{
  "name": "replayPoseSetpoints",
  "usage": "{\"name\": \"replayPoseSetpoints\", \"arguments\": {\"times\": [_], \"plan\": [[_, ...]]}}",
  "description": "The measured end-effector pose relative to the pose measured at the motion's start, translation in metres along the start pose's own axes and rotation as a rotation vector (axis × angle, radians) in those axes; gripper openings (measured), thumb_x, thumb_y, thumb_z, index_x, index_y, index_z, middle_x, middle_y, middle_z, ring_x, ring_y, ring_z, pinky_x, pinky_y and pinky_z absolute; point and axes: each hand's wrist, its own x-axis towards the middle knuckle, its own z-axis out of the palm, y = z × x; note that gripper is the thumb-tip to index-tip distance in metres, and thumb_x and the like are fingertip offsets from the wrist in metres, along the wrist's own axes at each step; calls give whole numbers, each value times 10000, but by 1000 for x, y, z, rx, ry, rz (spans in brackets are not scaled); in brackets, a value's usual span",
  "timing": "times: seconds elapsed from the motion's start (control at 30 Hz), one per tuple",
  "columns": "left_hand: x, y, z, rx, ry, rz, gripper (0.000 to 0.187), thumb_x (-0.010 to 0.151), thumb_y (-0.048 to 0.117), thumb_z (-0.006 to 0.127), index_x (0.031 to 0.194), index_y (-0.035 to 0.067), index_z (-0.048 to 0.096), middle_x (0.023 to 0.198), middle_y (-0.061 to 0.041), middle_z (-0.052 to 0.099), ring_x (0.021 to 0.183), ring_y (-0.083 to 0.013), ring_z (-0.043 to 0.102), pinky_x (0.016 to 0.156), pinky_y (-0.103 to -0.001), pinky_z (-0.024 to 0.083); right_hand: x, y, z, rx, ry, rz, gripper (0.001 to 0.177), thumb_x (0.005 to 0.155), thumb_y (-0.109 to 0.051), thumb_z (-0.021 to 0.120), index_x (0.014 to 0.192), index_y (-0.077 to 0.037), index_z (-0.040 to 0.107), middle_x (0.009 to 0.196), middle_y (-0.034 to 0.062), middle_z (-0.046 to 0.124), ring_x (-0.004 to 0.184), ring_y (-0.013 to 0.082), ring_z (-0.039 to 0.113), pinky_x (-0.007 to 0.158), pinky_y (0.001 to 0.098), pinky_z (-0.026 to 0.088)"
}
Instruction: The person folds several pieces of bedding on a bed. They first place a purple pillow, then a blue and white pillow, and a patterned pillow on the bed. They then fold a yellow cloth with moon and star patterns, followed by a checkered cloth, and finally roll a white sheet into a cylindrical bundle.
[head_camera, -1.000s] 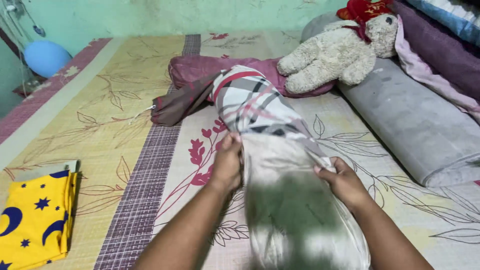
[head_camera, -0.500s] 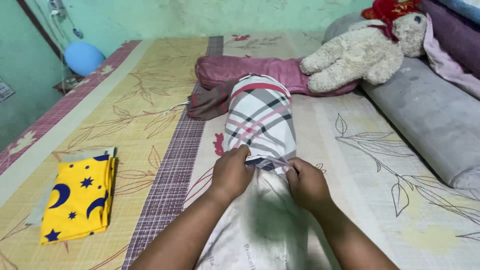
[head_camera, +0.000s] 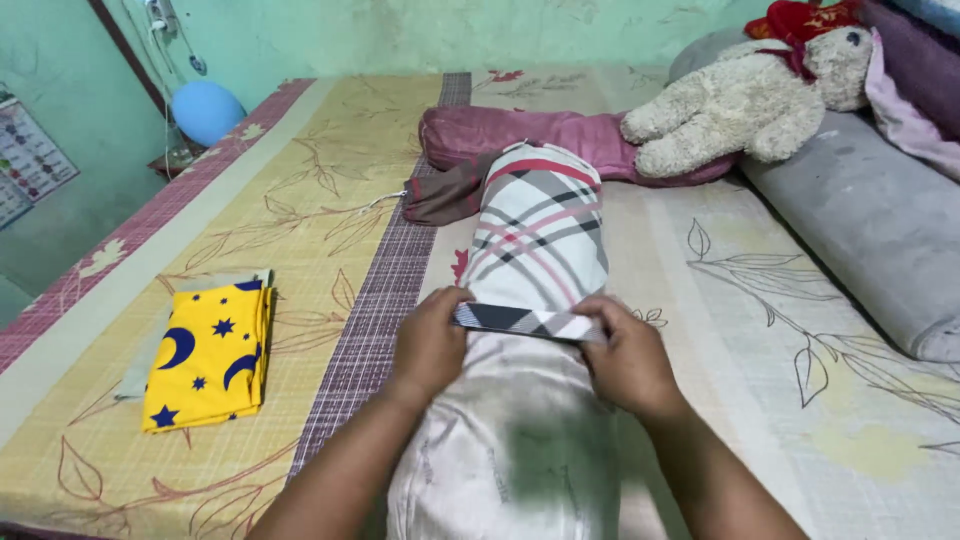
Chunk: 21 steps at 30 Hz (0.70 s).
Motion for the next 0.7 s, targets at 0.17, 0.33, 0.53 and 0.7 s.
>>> {"name": "replayPoseSetpoints", "arguments": {"times": [0.17,0.33,0.53,0.7], "plan": [[-28,-22,17,-557,-180,-135,220,740,19,714,942,103,735,806,-139,732,820,-299,692,742,-396,526,-4,13,-23,458,-741,172,217,866,-145,755,938,58,727,680,117,675,579,210,608,499,300,481],[-31,-15,-17,-861,-416,-245,205,855,159,677,1013,36,725,877,-117,716,847,-261,605,770,-377,494,9,41,-9,468,-466,217,278,947,-304,671,1026,-48,748,869,168,704,766,271,660,634,377,542],[17,-31,8,-712,-316,-249,510,967,272,597,1438,76,580,953,-158,685,845,-284,607,724,-364,481,60,39,31,137,-190,130,461,818,-265,775,1278,-250,747,1289,111,688,1171,313,676,981,432,548],[76,-22,26,-284,-290,-143,549,918,329,661,1430,137,608,1420,-160,578,1310,-464,540,1119,-531,417,107,36,50,-45,-280,-59,495,831,-258,733,1325,-252,718,1345,94,688,1371,310,561,1164,441,440]]}}
